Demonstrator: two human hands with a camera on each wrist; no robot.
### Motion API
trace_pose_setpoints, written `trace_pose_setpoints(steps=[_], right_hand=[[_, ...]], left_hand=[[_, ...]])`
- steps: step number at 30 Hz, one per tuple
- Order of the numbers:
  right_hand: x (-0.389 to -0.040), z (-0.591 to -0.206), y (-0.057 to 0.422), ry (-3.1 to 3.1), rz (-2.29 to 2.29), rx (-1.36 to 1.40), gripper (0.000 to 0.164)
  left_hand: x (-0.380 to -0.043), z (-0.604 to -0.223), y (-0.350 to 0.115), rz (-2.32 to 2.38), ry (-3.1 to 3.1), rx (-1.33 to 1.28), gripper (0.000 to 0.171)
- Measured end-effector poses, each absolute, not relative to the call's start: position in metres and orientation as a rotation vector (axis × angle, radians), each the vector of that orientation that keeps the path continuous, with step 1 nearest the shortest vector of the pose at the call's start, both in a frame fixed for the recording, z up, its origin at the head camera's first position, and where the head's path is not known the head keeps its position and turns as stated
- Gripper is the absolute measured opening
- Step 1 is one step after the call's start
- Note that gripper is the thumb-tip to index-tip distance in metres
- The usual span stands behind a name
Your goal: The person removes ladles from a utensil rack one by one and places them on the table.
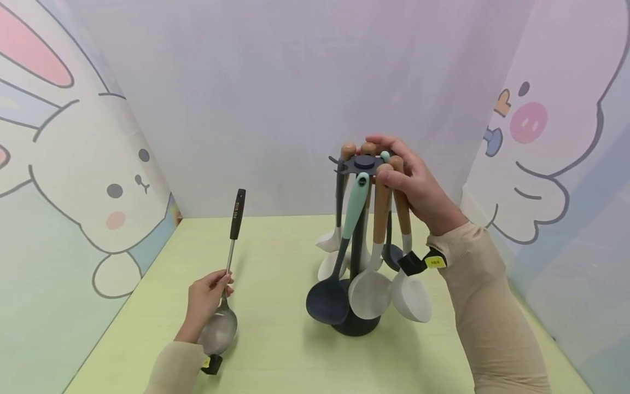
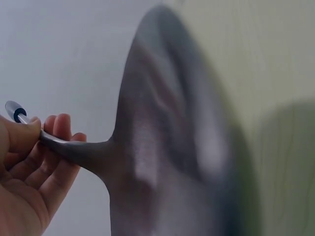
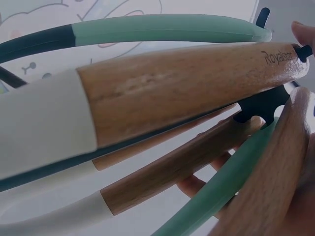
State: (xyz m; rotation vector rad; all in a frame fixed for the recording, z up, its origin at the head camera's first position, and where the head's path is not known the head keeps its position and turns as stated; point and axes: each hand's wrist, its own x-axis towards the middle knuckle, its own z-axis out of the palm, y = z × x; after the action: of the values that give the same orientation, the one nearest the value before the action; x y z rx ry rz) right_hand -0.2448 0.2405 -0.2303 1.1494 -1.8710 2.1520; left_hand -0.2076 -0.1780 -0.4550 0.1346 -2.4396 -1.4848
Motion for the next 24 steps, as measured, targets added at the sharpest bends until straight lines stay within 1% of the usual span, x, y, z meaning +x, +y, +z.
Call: trace_pose_setpoints(steps=[24], right_hand=[[-0.240,-0.228,0.238,-1.879,2.162,1.111,0.052]], left_hand=[[-0.211,-0.465,-0.201,-1.437,-2.529,0.204,0.023]])
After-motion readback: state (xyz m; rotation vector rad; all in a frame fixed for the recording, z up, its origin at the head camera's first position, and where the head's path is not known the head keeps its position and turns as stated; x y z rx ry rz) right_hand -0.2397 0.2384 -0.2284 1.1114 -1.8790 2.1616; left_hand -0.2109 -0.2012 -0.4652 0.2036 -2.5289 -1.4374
